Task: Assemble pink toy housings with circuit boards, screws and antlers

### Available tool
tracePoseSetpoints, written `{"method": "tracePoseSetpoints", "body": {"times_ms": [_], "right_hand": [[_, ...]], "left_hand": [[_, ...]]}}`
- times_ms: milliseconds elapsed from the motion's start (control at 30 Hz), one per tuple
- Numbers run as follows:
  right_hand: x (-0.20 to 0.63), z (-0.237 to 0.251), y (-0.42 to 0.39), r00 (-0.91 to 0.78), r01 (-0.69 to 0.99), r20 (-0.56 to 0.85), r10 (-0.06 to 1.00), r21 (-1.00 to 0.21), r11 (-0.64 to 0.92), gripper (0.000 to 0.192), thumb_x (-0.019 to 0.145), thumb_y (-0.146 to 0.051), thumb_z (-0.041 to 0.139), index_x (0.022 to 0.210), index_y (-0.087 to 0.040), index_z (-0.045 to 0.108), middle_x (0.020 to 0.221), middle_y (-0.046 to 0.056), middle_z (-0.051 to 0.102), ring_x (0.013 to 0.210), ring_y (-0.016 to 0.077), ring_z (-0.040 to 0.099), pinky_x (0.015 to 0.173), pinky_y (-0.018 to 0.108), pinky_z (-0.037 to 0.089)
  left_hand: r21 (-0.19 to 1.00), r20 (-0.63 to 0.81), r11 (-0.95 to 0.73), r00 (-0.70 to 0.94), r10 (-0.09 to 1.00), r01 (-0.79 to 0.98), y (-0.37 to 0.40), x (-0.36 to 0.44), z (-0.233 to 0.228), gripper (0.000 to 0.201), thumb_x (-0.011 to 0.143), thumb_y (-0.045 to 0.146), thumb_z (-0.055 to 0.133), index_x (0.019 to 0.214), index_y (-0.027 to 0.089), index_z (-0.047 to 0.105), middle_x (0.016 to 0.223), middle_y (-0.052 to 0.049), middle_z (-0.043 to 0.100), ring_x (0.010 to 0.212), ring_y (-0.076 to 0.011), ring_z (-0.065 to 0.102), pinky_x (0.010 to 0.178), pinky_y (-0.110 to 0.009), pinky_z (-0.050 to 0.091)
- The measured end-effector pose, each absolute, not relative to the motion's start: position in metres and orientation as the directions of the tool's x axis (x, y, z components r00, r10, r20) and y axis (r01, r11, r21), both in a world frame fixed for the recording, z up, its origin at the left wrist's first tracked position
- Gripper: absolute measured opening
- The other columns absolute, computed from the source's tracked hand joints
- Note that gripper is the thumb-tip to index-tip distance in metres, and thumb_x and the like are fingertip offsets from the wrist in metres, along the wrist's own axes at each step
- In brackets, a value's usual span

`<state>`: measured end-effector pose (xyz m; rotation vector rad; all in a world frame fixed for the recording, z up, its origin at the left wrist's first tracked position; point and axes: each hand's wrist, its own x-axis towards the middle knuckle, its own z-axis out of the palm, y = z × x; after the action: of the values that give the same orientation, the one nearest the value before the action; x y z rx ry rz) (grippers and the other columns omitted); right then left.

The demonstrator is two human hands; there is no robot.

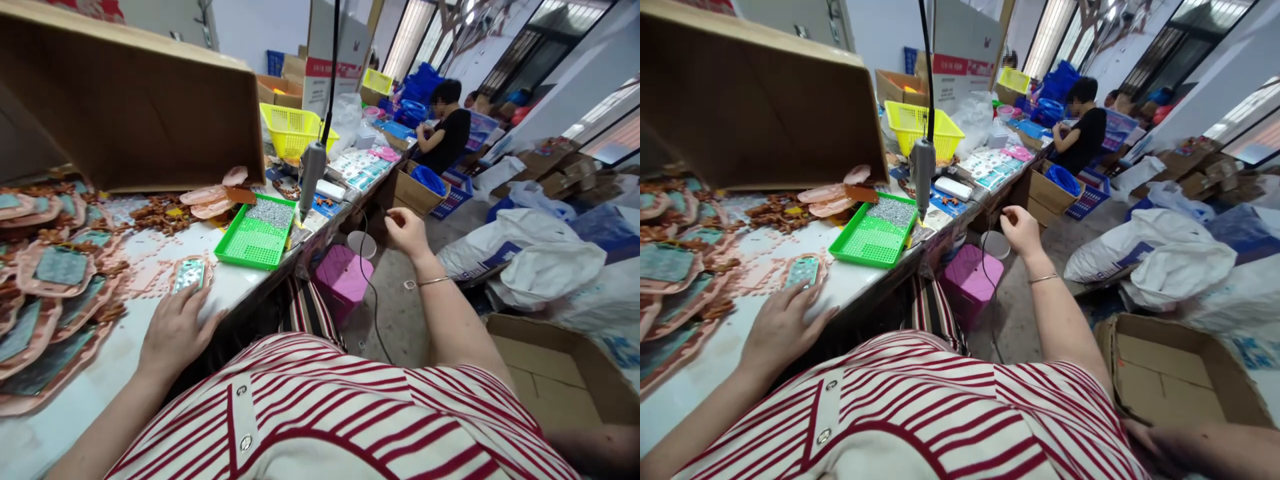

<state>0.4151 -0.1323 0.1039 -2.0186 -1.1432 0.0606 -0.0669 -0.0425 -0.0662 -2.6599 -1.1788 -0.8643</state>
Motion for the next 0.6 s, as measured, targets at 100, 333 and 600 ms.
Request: {"method": "tracePoseSetpoints", "body": {"times_ms": [100,333,600], "right_hand": [[0.432,0.070,-0.189,0.620,0.542,-0.089,0.779,-0.669,-0.508,0.030,0.073,-0.043,0.079,0.083,-0.016,0.070,0.082,0.008,0.074,0.083,0.0211,0.068,0.085,0.039,0.058],[0.403,-0.011,-0.268,0.435,0.202,-0.648,0.625,-0.606,-0.769,0.057,0.090,-0.068,0.053,0.111,-0.016,0.066,0.096,0.015,0.078,0.080,0.0191,0.075,0.067,0.029,0.061],[0.422,-0.020,-0.222,0.554,0.234,-0.605,0.572,-0.547,-0.804,0.039,0.095,-0.039,0.062,0.127,-0.018,0.059,0.129,0.009,0.062,0.111,0.0220,0.064,0.094,0.045,0.058]], "left_hand": [[0.129,0.550,-0.671,0.510,0.661,0.730,-0.046,-0.069,-0.061,0.049,0.093,0.043,0.060,0.122,0.004,0.063,0.130,-0.025,0.062,0.116,-0.0370,0.062,0.106,-0.051,0.046],[0.186,0.545,-0.681,0.502,0.671,0.708,-0.045,-0.072,-0.053,0.048,0.092,0.042,0.063,0.121,0.005,0.062,0.133,-0.024,0.060,0.118,-0.0352,0.061,0.106,-0.051,0.048],[0.725,0.443,-0.544,0.320,0.838,0.423,-0.086,-0.098,-0.059,0.024,0.092,0.033,0.063,0.112,0.020,0.066,0.116,-0.010,0.073,0.105,-0.0264,0.071,0.097,-0.043,0.058]]}}
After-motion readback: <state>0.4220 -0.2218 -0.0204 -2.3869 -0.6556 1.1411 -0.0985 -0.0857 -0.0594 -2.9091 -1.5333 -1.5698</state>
